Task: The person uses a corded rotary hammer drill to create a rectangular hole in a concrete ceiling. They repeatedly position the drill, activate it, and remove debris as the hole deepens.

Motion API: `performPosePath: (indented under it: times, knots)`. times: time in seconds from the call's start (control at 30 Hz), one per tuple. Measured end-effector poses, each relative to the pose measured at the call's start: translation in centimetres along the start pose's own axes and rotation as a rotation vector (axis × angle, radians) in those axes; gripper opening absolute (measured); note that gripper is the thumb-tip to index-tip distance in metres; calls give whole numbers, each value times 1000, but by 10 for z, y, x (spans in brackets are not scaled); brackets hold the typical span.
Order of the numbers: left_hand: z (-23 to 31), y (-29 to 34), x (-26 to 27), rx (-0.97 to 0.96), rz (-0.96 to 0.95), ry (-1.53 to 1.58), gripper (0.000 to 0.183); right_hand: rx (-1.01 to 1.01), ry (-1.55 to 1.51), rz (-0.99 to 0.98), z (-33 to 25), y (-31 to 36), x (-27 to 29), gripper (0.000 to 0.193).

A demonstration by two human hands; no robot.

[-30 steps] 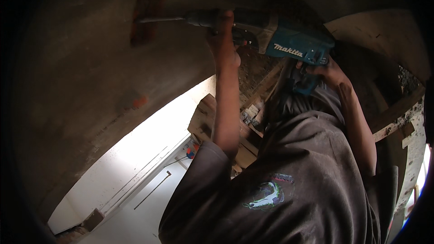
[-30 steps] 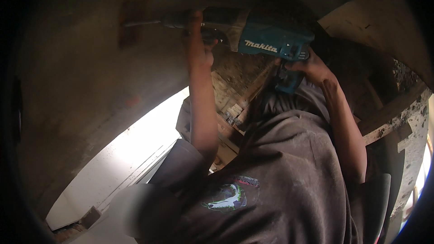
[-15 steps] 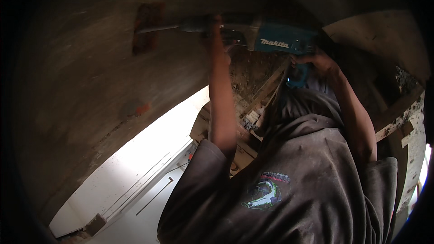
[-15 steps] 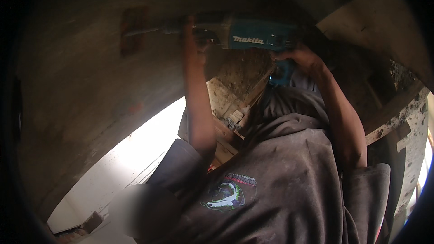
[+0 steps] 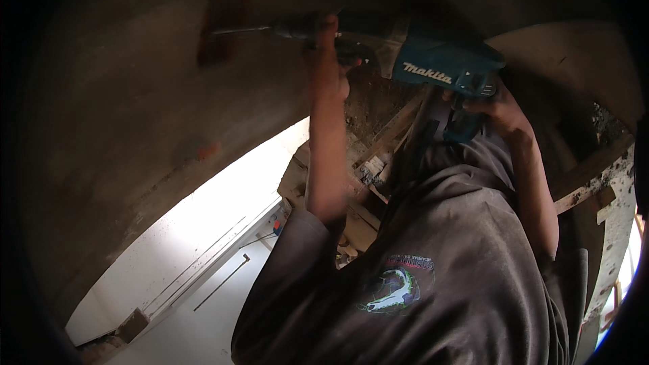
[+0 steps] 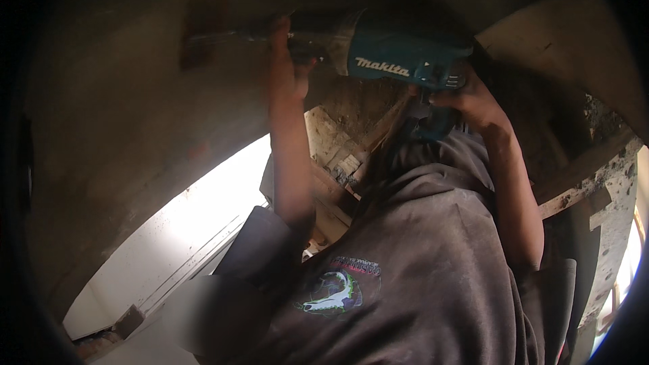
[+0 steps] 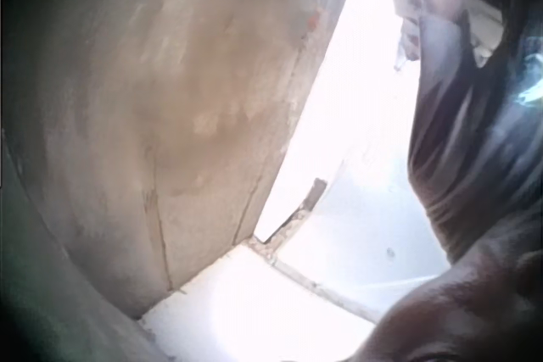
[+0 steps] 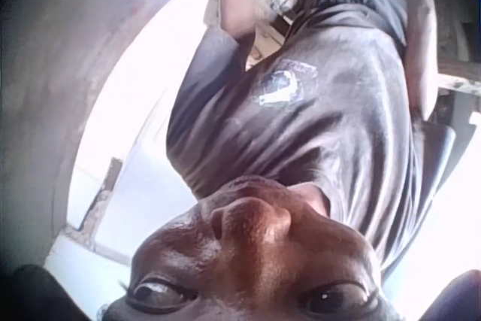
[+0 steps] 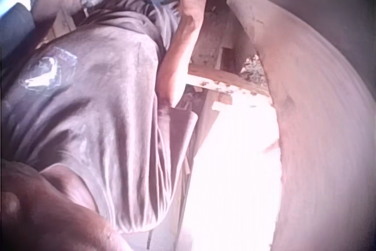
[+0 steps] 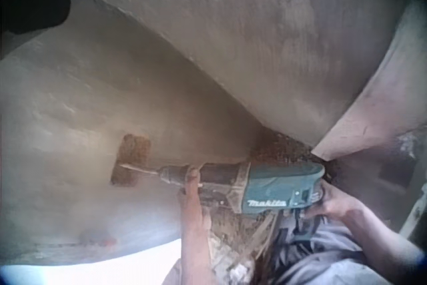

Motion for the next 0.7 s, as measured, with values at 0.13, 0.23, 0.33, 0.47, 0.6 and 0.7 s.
performPosePath:
  times: [0.13,0.23,0.33,0.47,0.6,0.7]
  knots:
    - [-11,-3,-9,16,-77,-155,59,-38,-70,12,20,-1,10,61]
    - [-15,-10,-9,44,-36,-177,58,-10,-73,11,11,-4,6,59]
    - [-13,-21,-2,55,-37,-192,58,4,-17,11,10,-11,3,56]
    - [-13,-32,13,58,0,-182,59,43,36,24,6,-24,3,50]
    - [-5,-35,15,35,17,-74,60,149,33,-30,18,-37,-2,46]
    - [-7,-27,27,34,53,-131,56,88,-78,-21,34,-24,-12,50]
Point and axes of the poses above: each hand's wrist, its own y-axis away from the middle knuckle, its own x-axis out of the back of the hand, z = x × y, the point moved 10 cm from there along -y, towards the middle knuckle, and after that the axes turned 5 degrees about z, right-handed, at the moved point
